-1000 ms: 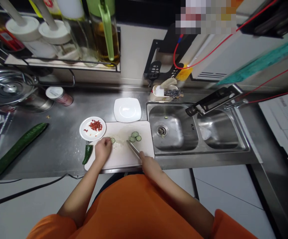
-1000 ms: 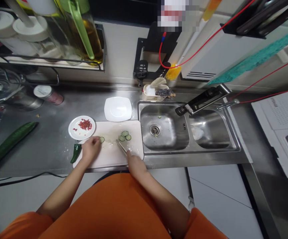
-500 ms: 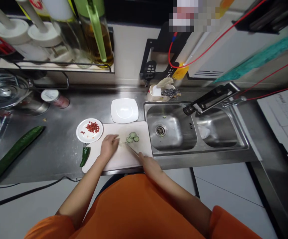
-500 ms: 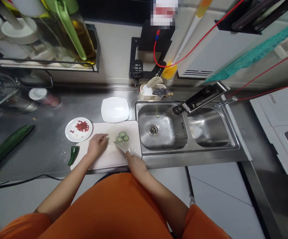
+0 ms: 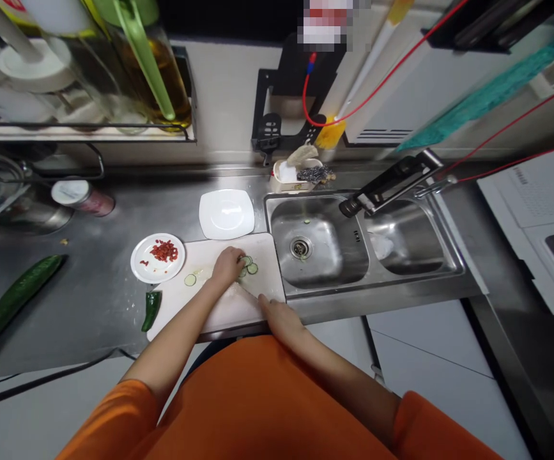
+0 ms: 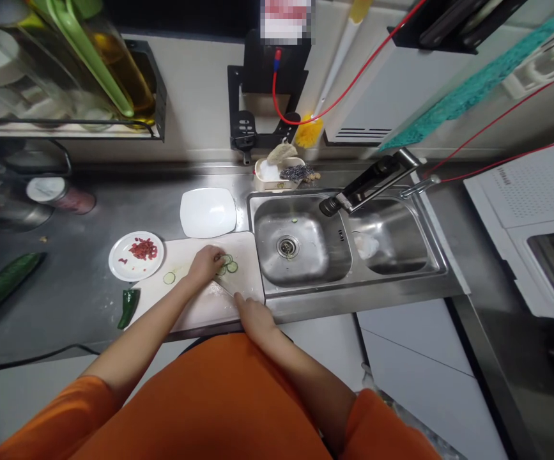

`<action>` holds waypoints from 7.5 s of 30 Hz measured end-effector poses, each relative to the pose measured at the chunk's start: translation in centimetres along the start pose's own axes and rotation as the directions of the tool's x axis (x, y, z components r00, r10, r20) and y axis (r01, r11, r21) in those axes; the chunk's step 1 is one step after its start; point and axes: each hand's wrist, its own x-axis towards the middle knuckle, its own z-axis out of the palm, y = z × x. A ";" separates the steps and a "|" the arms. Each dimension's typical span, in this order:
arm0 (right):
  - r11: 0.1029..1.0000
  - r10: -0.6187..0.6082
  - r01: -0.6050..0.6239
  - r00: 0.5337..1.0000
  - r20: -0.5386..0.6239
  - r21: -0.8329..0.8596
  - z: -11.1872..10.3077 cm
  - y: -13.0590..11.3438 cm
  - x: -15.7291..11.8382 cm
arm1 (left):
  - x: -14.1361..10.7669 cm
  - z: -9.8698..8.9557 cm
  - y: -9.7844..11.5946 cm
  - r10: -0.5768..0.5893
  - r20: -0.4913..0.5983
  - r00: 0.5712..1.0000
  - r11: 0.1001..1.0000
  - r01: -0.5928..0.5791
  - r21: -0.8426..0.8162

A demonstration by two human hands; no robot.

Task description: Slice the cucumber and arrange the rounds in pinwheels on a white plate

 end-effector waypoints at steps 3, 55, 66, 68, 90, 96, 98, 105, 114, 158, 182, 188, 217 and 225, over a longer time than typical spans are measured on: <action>1.000 -0.006 0.006 1.000 -0.010 -0.015 -0.1 0.1 0.1 | -0.2 -0.2 0.5 -0.014 0.008 1.000 0.999 0.014 -0.032; 0.999 -0.049 0.048 0.998 -0.045 -0.021 -1.3 -4.9 1.6 | -9.1 0.9 -6.3 -0.074 -0.355 0.932 0.997 0.076 -0.008; 0.999 -0.034 0.034 0.999 -0.025 -0.011 -1.7 -5.2 1.5 | -9.0 0.6 -6.0 -0.096 -0.324 0.941 0.995 0.096 -0.015; 0.999 -0.031 0.031 0.999 -0.021 -0.013 -1.7 -5.2 1.5 | -9.0 0.7 -6.1 -0.091 -0.331 0.939 0.996 0.090 -0.017; 0.999 -0.036 0.033 0.997 0.073 0.033 -1.9 -4.7 0.3 | -8.8 0.2 -5.6 -0.127 -0.303 0.944 0.992 0.122 -0.036; 1.000 -0.008 0.006 0.995 0.095 0.030 -1.7 -3.3 -0.8 | -8.2 -0.2 -4.8 -0.170 -0.316 0.934 0.985 0.155 -0.070; 1.000 -0.007 0.004 0.995 0.097 0.025 -1.7 -3.0 -1.0 | -8.1 -0.4 -4.5 -0.197 -0.300 0.933 0.980 0.176 -0.095; 0.999 -0.006 0.003 0.995 0.102 0.037 -1.8 -2.5 -1.0 | -9.1 -2.6 -5.7 -0.409 -0.267 0.873 0.911 0.373 -0.178; 0.999 -0.021 0.019 0.998 0.064 0.032 -1.5 -2.0 -0.9 | -11.1 -4.7 -8.5 -0.464 -0.394 0.794 0.878 0.470 -0.087; 0.998 -0.056 0.052 0.994 0.098 0.037 -1.2 -0.5 -0.2 | -5.1 -3.1 -4.7 -0.216 -0.035 0.976 0.932 0.196 -0.306; 0.999 -0.024 0.023 0.999 0.023 0.048 -1.8 -3.7 0.4 | -8.6 -0.1 -4.9 -0.171 -0.233 0.957 0.985 0.165 -0.044; 0.999 -0.024 0.024 1.000 -0.002 0.040 -1.5 -4.4 1.2 | -8.6 -0.3 -4.5 -0.175 -0.238 0.955 0.984 0.164 -0.065; 0.996 -0.034 0.034 0.999 0.000 0.078 -1.2 -4.9 1.5 | -8.5 -0.2 -4.6 -0.202 -0.246 0.948 0.979 0.186 -0.086; 0.999 -0.010 0.008 0.999 0.053 0.034 -0.9 -3.6 0.0 | -8.1 -0.2 -4.3 -0.233 -0.223 0.947 0.972 0.223 -0.070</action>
